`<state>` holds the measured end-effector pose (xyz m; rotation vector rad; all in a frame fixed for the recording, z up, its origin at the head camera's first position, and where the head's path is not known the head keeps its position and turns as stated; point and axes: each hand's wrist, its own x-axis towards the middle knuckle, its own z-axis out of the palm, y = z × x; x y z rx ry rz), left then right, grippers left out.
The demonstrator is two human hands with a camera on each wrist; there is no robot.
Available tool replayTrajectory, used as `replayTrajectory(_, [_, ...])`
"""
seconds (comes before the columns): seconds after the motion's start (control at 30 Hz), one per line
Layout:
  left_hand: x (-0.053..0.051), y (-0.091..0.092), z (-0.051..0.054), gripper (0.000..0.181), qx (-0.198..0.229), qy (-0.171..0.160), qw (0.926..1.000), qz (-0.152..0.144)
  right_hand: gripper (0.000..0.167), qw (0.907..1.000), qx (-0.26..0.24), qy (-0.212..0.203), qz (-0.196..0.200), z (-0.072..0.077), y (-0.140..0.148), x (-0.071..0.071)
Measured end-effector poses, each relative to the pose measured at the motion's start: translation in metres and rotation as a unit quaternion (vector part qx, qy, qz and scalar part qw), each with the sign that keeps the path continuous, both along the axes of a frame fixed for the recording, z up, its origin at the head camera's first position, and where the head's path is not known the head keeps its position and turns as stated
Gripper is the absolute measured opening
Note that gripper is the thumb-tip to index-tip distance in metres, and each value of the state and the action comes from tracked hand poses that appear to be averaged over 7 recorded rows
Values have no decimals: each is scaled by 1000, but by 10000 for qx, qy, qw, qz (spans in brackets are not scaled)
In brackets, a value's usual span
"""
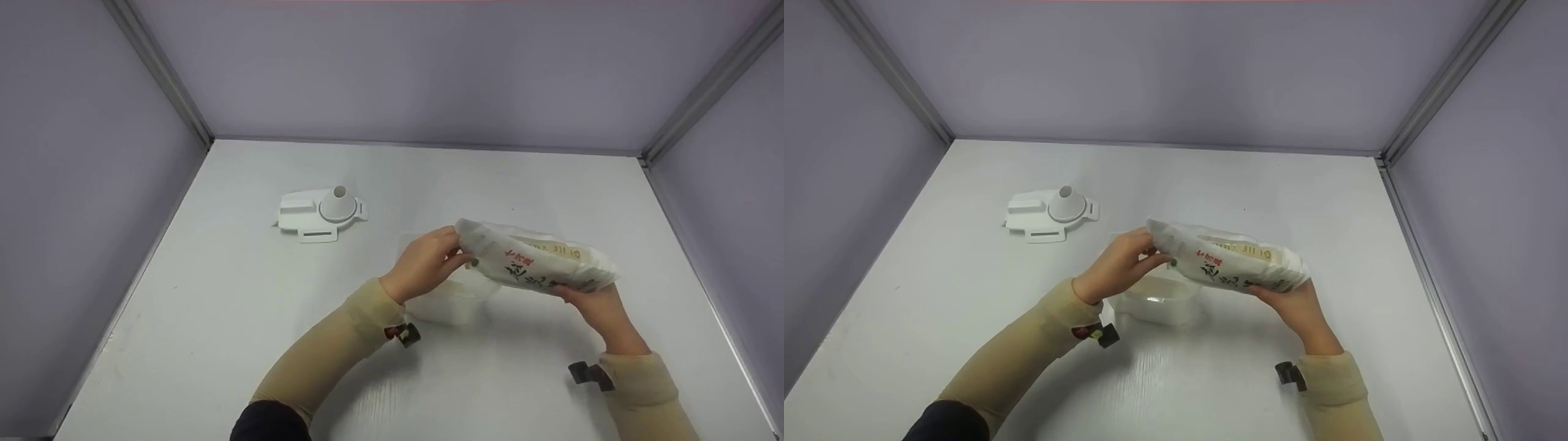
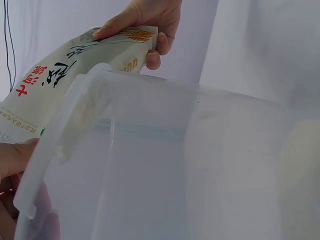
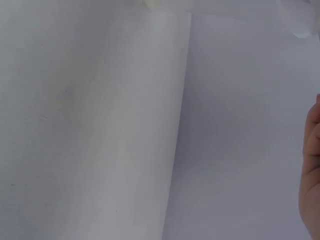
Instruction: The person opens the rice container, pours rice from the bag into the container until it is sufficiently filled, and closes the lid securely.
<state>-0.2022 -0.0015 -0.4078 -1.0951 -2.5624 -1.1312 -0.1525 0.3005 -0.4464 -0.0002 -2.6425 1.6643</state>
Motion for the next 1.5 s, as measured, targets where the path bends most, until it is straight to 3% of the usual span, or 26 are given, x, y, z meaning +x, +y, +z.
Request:
replayTrajectory(0.13, [3,-1,-8,22,76,-146,9998,70,57,9994,-122,192,261,-2,0,0])
replayTrajectory(0.27, [7,0,-14,21,97,-76,9993,340,53,9979,-330,350,430,-3,0,-4])
replayTrajectory(0.5, [8,6,-15,19,185,-34,9966,805,52,9948,-485,585,677,0,3,-15])
replayTrajectory(0.73, [5,8,-13,20,205,-36,9976,667,53,9960,-309,522,650,5,7,-18])
replayTrajectory(1.13, [4,-3,-5,17,591,-33,9967,552,58,9951,-136,742,638,25,-5,-15])
replayTrajectory(1.37, [4,-10,-4,16,747,20,9959,504,58,9931,-521,776,708,30,-14,-15])
replayTrajectory(1.5, [4,-12,-2,19,758,33,9960,480,58,9931,-493,767,738,32,-17,-14])
